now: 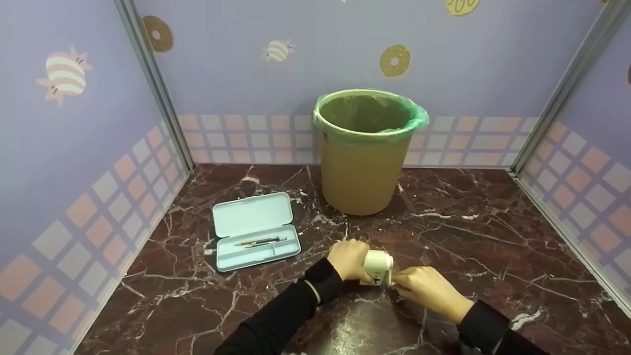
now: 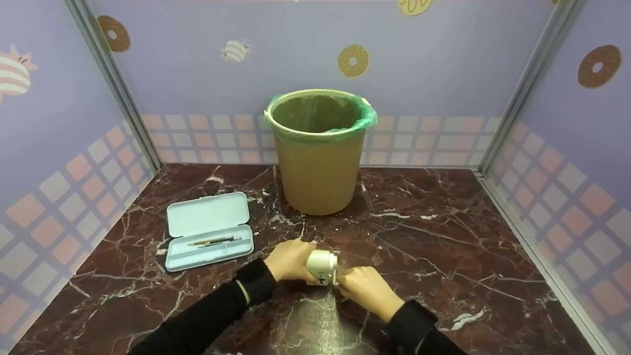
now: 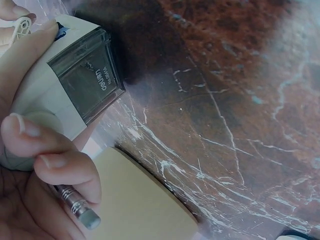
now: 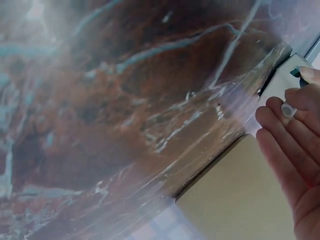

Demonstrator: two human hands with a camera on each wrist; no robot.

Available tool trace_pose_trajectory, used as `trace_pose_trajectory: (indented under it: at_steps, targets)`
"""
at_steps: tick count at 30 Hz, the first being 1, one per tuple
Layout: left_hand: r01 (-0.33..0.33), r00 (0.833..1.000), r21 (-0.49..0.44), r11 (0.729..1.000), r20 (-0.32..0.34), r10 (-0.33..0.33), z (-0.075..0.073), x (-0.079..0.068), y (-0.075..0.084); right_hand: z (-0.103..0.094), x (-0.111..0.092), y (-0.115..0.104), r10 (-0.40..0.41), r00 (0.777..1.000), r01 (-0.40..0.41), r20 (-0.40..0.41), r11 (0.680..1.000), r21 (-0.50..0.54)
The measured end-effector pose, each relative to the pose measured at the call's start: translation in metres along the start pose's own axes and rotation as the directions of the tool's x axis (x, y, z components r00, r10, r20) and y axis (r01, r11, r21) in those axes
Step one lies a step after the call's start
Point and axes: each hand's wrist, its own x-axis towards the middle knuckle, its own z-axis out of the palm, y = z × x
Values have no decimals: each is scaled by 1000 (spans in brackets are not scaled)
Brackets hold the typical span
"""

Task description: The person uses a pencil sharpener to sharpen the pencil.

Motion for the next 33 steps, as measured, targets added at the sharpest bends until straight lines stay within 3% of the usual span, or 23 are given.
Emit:
trace_pose_trajectory:
  at_steps: [16, 23, 33]
  targets:
    - [22, 999, 6, 1000, 23, -22, -2, -1, 0, -9, 3, -3, -50, 997, 49, -53, 999, -12]
    - [19, 1000, 3, 1000, 6, -19, -2, -1, 0, -14, 5, -2, -60, 998, 60, -31, 998, -9]
    - [-1, 1000, 19, 1000, -13, 2, -1, -2, 2, -20, 5, -3, -80, 994, 81, -80, 997, 6]
